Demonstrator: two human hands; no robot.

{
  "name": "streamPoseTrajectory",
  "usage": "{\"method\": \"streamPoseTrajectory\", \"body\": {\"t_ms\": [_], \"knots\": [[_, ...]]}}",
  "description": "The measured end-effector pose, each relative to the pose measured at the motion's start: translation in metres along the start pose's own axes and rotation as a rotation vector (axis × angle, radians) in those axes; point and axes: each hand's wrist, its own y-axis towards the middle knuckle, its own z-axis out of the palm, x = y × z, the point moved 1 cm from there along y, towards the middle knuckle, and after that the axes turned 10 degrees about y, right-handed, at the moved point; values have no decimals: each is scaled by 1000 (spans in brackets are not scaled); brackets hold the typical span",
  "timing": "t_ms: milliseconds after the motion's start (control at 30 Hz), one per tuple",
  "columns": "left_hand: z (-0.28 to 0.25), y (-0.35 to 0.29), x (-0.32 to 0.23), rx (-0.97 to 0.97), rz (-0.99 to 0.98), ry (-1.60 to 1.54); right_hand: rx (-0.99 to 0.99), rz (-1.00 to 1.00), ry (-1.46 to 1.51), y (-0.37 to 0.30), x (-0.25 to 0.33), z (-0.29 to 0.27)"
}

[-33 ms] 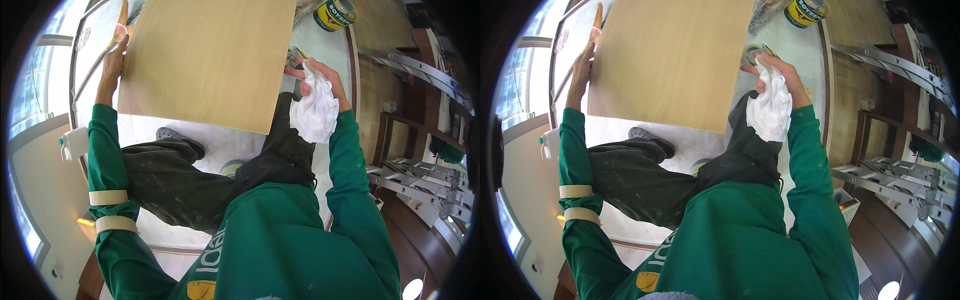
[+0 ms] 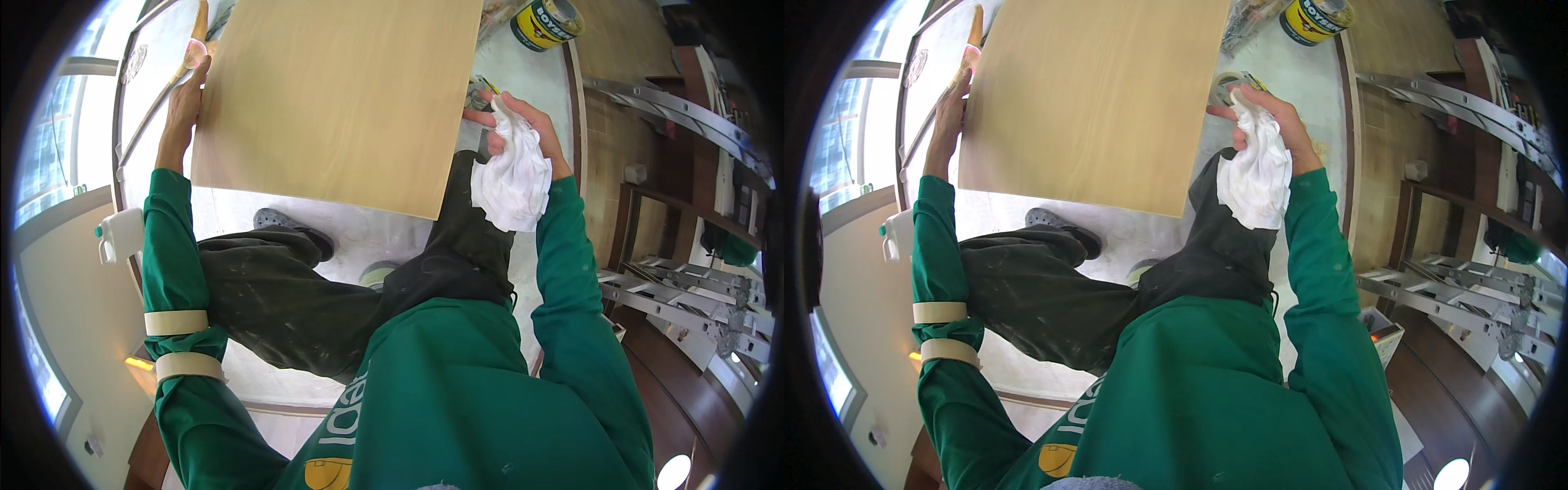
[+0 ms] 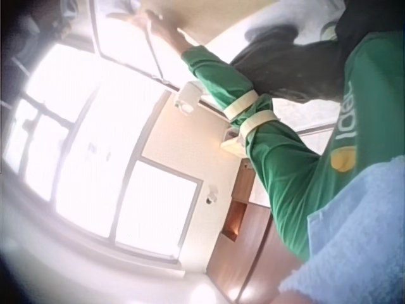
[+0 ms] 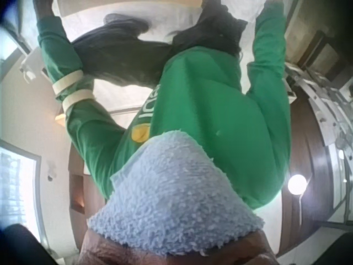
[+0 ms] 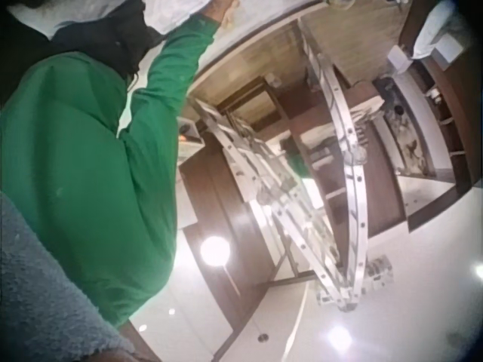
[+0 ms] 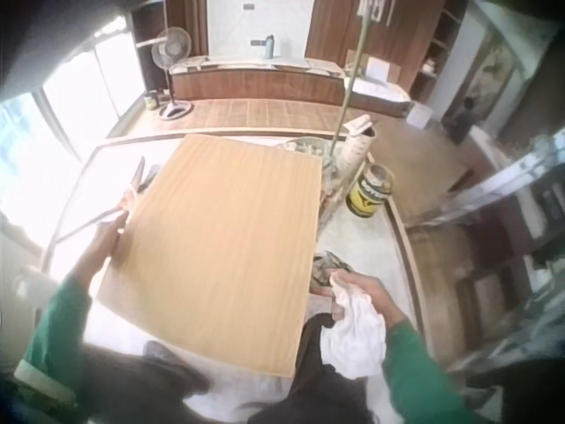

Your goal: The person sits on the floor and applies a white finish to a light-colored wooden board using a cloth and a small stick. They repeatedly wipe the surface, dip the stick into a container, and spread the finish across the board.

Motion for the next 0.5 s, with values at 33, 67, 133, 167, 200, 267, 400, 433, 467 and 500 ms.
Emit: {"method": "streamPoseTrajectory", "body": {"t_ms": [33, 67, 133, 167, 200, 267, 400, 433, 467, 500], "knots": [[1, 4, 0, -1, 16, 33, 36, 8, -3, 2, 1, 1], [3, 5, 1, -10, 31, 62, 66, 28, -10, 5, 1, 2], [8, 9, 3, -11, 55, 58, 37, 34, -22, 8, 3, 1], [10, 10, 3, -28, 79, 54, 52, 39, -23, 10, 3, 1], [12, 12, 3, -21, 55, 51, 57, 38, -24, 13, 4, 2], [16, 16, 1, -43, 42, 40, 87, 29, -35, 20, 8, 4], [17, 14, -9, 23, -72, -134, 102, 44, -54, 27, 13, 8], [16, 10, -13, 42, -86, -180, 94, 50, -62, 26, 13, 9], [16, 5, -17, 48, -124, -219, 101, 45, -69, 26, 13, 10], [15, -1, -21, 52, -101, -289, 108, 41, -76, 25, 12, 11]]}}
